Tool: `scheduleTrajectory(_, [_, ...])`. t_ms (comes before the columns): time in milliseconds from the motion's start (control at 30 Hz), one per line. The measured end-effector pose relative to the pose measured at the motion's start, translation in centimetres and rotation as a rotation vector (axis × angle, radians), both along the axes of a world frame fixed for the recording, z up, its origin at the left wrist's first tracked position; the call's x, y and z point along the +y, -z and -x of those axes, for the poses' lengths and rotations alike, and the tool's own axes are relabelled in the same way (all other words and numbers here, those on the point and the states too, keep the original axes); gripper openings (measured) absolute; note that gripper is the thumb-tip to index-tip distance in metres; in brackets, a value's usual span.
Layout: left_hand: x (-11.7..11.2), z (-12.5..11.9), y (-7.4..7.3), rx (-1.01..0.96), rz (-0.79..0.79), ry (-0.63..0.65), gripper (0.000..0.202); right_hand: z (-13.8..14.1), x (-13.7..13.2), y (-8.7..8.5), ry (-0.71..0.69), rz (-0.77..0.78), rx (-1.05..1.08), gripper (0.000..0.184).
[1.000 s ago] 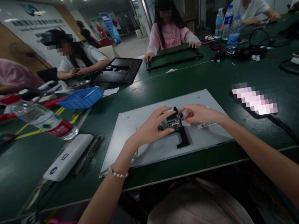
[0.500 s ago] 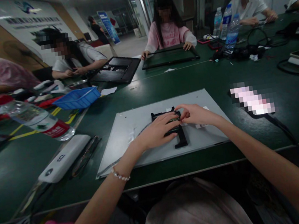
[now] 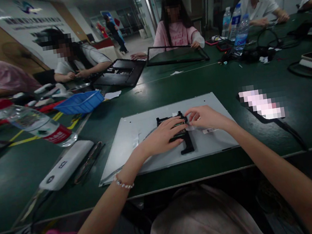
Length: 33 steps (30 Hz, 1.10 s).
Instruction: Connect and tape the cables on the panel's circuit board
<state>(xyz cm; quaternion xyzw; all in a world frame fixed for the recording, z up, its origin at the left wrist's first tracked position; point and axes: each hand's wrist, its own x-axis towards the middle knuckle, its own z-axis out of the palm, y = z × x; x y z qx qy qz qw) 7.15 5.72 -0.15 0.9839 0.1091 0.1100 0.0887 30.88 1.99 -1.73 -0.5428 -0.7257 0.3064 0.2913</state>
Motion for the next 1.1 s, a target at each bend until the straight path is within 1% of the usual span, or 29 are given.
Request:
scheduleTrajectory(67, [0.1, 0.3, -0.7, -0.014, 0.013, -0.021, 0.047, -0.3, 0.0, -0.1, 0.031, -0.041, 0.006, 0.033])
scheduleTrajectory(133, [0.4, 0.9, -1.7, -0.021, 0.017, -0.068, 0.046, -0.7, 0.1, -0.1, 0.064, -0.070, 0.016, 0.030])
scheduleTrajectory(267, [1.3, 3.3, -3.8, -0.008, -0.004, -0.234, 0.043, -1.1, 0.2, 0.2, 0.100, -0.094, 0.042, 0.029])
scheduleTrajectory(333, [1.9, 5.1, -4.2, -0.016, -0.027, -0.333, 0.046, -1.1, 0.2, 0.2, 0.105, -0.115, 0.035, 0.027])
scheduleTrajectory(400, [2.7, 7.1, -4.0, -0.011, -0.041, -0.435, 0.048, -1.0, 0.1, 0.1, 0.101, -0.132, 0.030, 0.026])
scheduleTrajectory(500, [4.1, 10.1, -2.9, 0.044, -0.025, -0.559, 0.053, -0.8, -0.1, 0.0, 0.084, -0.129, 0.035, 0.024])
scheduleTrajectory(567, [4.9, 11.7, -2.0, 0.074, 0.020, -0.571, 0.056, -0.6, -0.3, -0.1, 0.072, -0.122, 0.026, 0.024])
scheduleTrajectory(667, [5.7, 13.0, -1.1, 0.083, 0.120, -0.591, 0.055, -0.2, -0.4, -0.1, 0.058, -0.123, -0.017, 0.024])
scheduleTrajectory(767, [6.0, 13.2, -0.7, 0.046, 0.208, -0.654, 0.046, 0.0, -0.5, -0.1, 0.055, -0.126, -0.058, 0.023])
scheduleTrajectory(933, [5.8, 12.9, -0.9, -0.029, 0.267, -0.725, 0.030, -0.1, -0.5, -0.2, 0.065, -0.133, -0.082, 0.024])
scheduleTrajectory(1000, [5.4, 13.0, -1.5, -0.092, 0.257, -0.745, 0.028, -0.3, -0.5, -0.1, 0.065, -0.144, -0.091, 0.023])
scheduleTrajectory(1100, [4.5, 13.2, -2.9, -0.219, 0.263, -0.797, 0.029, -0.5, -0.3, 0.0, 0.073, -0.154, -0.084, 0.023])
